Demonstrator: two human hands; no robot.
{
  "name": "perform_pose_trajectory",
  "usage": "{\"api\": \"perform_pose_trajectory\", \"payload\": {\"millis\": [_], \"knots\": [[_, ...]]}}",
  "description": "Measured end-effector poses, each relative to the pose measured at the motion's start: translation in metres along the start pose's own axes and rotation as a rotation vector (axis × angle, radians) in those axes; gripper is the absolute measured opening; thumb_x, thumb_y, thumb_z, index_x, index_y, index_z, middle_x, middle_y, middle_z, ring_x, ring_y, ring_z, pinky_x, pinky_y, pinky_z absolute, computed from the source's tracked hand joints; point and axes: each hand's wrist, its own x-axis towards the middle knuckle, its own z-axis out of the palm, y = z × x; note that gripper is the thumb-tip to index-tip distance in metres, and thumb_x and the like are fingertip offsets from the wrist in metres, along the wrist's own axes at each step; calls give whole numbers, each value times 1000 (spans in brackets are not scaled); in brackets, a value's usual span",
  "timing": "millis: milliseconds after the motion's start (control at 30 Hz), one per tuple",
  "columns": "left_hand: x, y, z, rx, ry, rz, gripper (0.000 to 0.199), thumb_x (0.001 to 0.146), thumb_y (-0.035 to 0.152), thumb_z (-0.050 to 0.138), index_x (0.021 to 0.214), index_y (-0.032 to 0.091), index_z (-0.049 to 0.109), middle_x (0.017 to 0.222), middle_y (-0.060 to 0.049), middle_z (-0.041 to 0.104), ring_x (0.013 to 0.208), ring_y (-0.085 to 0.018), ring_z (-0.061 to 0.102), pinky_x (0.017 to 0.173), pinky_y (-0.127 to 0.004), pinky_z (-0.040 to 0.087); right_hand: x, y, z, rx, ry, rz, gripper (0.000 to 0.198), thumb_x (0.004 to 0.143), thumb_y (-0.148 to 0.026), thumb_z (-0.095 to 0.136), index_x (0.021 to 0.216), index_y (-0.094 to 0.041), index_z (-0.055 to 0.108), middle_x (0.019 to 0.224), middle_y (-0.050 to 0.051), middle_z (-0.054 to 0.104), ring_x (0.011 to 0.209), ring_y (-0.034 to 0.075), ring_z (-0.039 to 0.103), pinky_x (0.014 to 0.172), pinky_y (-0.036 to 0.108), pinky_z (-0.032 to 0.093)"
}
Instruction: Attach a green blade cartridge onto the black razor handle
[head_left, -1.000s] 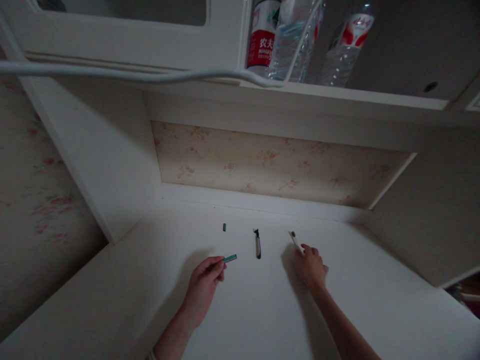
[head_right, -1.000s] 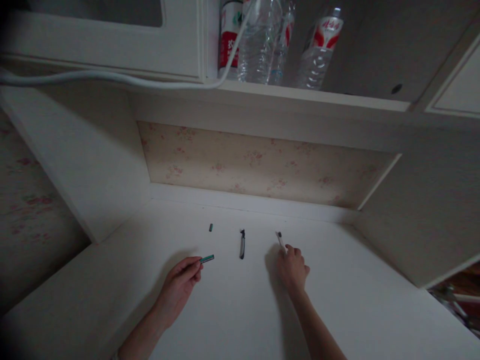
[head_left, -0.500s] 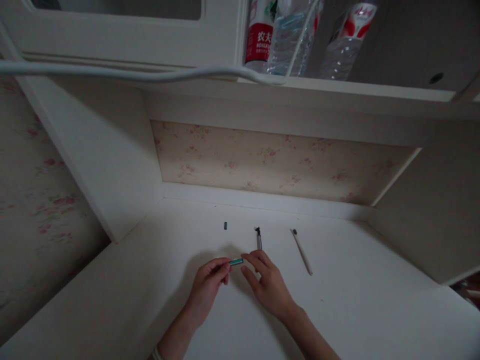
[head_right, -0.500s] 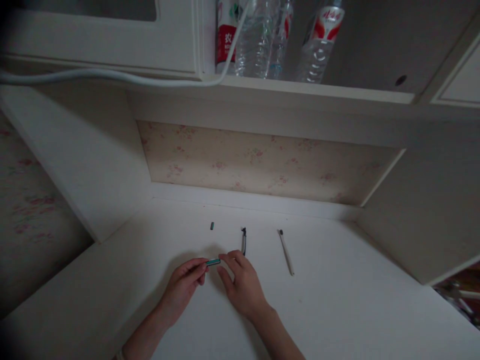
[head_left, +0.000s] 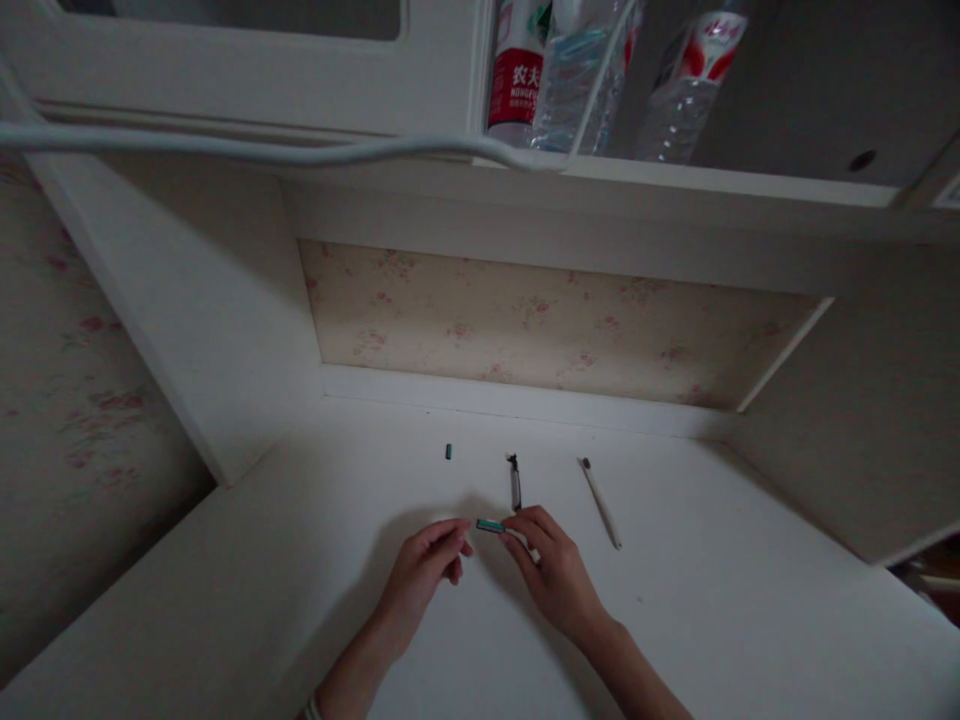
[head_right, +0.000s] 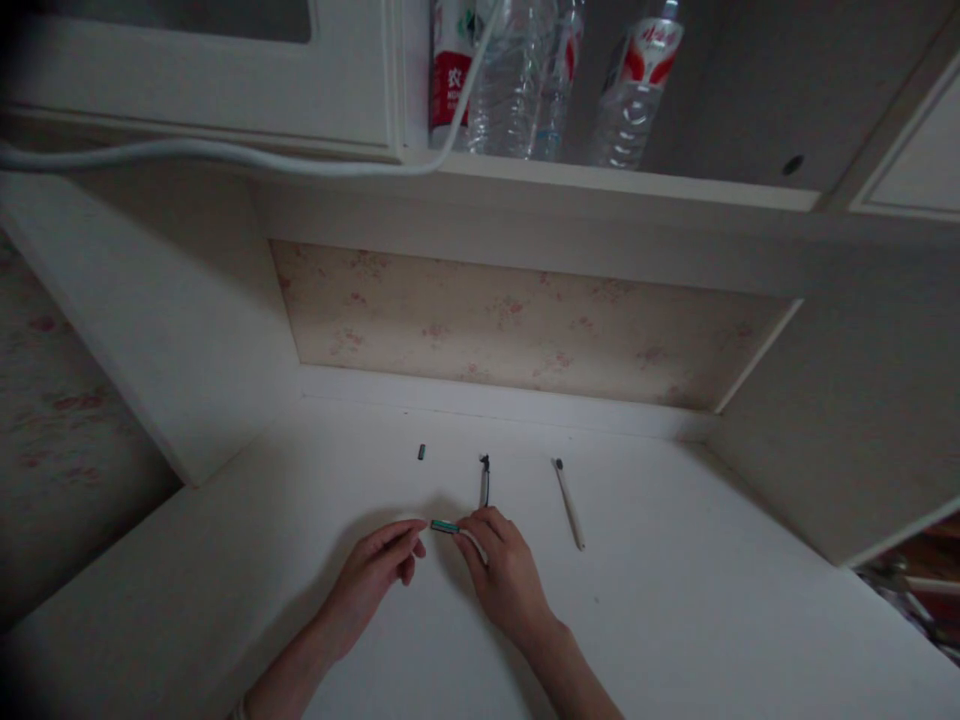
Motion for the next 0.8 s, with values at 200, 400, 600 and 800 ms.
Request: {"api": "perform_pose_trajectory", "payload": {"millis": [200, 400, 600, 800], "knots": [[-2, 3, 3, 49, -33, -50, 35, 74, 41, 65, 92, 11, 66, 71, -3, 58, 56, -10, 47, 53, -24, 36, 0, 64, -36, -123, 137, 336, 35, 89, -45, 47, 92, -17, 67, 89, 8, 63, 64, 17, 57, 63, 30, 48], [-4, 6, 5, 107, -61, -90, 32, 72, 39, 66, 86, 11, 65, 69, -3, 58, 57, -10, 47, 54, -23, 36, -13, 141, -85, -380, 162, 722, 46, 84, -49, 42, 100, -16, 69, 100, 10, 66, 79, 21, 63, 73, 29, 47], [-2, 1, 4, 141, -88, -105, 33, 73, 40, 64, 89, 11, 65, 70, -3, 58, 57, -10, 47, 54, -24, 36, -30, 172, -108, -528, 105, 927, 44, 83, -45, 41, 105, -19, 70, 112, 14, 64, 95, 32, 61, 73, 37, 44], [0, -2, 2, 177, -99, -106, 33, 74, 39, 64, 90, 10, 65, 71, -3, 57, 58, -11, 47, 54, -24, 36, -31, 182, -106, -593, 39, 1041, 44, 84, -50, 40, 108, -27, 69, 102, 13, 68, 93, 36, 62, 73, 44, 43]]}}
